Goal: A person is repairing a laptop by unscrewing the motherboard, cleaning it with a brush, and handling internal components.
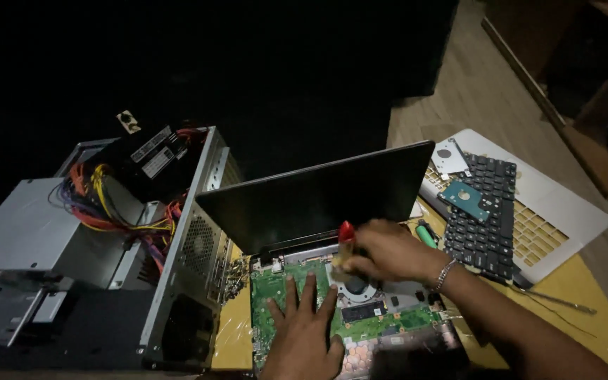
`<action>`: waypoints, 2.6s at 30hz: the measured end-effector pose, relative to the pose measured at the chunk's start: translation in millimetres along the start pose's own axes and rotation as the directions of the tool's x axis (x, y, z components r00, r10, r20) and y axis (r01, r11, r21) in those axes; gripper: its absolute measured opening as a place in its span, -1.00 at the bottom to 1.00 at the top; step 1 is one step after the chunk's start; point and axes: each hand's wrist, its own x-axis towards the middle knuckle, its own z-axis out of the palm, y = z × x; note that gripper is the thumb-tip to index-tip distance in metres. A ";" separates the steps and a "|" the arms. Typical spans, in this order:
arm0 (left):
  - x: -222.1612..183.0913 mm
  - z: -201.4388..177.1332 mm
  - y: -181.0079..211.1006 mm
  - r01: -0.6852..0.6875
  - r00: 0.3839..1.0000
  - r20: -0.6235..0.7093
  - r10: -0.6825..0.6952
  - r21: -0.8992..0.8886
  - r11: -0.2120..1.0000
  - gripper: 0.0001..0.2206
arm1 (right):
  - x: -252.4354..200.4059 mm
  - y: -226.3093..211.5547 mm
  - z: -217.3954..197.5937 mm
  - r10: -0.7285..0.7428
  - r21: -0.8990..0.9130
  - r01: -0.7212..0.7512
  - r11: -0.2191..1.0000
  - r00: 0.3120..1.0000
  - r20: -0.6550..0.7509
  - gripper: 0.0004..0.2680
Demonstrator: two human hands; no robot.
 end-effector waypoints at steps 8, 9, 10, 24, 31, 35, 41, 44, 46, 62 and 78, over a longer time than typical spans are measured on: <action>2.8 1.1 0.2 0.035 0.999 0.026 -0.036 0.015 0.999 -0.26 | -38.6 30.1 4.0 -0.061 0.183 0.053 0.982 0.997 0.040 -0.93; 4.9 -0.6 0.1 0.032 0.999 0.025 -0.032 0.013 0.999 -0.26 | -38.6 34.0 0.7 -0.059 0.180 0.051 0.982 0.997 0.041 -0.93; 4.7 0.5 -0.7 0.029 0.999 0.025 -0.030 0.024 0.999 -0.25 | -40.8 36.8 1.4 0.057 0.170 -0.069 0.983 0.996 0.075 -0.91; 11.1 10.9 -6.2 0.033 0.999 -0.001 -0.033 0.030 0.999 -0.25 | -56.7 56.2 -6.7 -0.066 0.216 0.016 0.976 0.972 0.226 -0.91; 9.0 5.1 0.4 0.077 0.996 0.043 -0.081 0.084 0.994 -0.24 | -52.7 62.5 -2.1 0.010 0.131 -0.030 0.991 0.989 0.151 -0.92; 15.0 11.1 -5.1 0.069 0.998 0.003 -0.070 0.082 0.994 -0.21 | -68.4 70.8 -8.5 0.136 0.052 -0.167 0.985 0.920 0.367 -0.86; 15.2 14.9 -7.0 0.040 0.999 -0.037 -0.038 0.044 0.998 -0.25 | -73.0 100.4 5.8 0.142 0.008 -0.150 0.989 0.949 0.281 -0.82; 15.4 16.7 -7.5 0.027 0.998 -0.054 -0.024 0.056 0.998 -0.25 | -69.1 73.1 -9.2 0.183 0.235 -0.171 0.957 0.983 -0.028 -0.88; 17.5 18.0 -9.5 0.035 0.998 -0.052 -0.033 0.050 0.998 -0.25 | -74.5 83.8 -6.7 0.116 0.180 -0.141 0.974 0.983 0.142 -0.90; 16.8 10.1 -7.1 0.034 0.999 -0.006 -0.034 0.018 0.999 -0.27 | -72.1 57.3 -32.8 0.179 0.168 -0.244 0.955 0.926 0.332 -0.83; 23.0 28.9 -19.3 -0.043 0.992 -0.121 0.048 0.041 0.998 -0.24 | -40.0 77.5 1.4 0.280 0.296 -0.214 0.931 0.938 -0.203 -0.85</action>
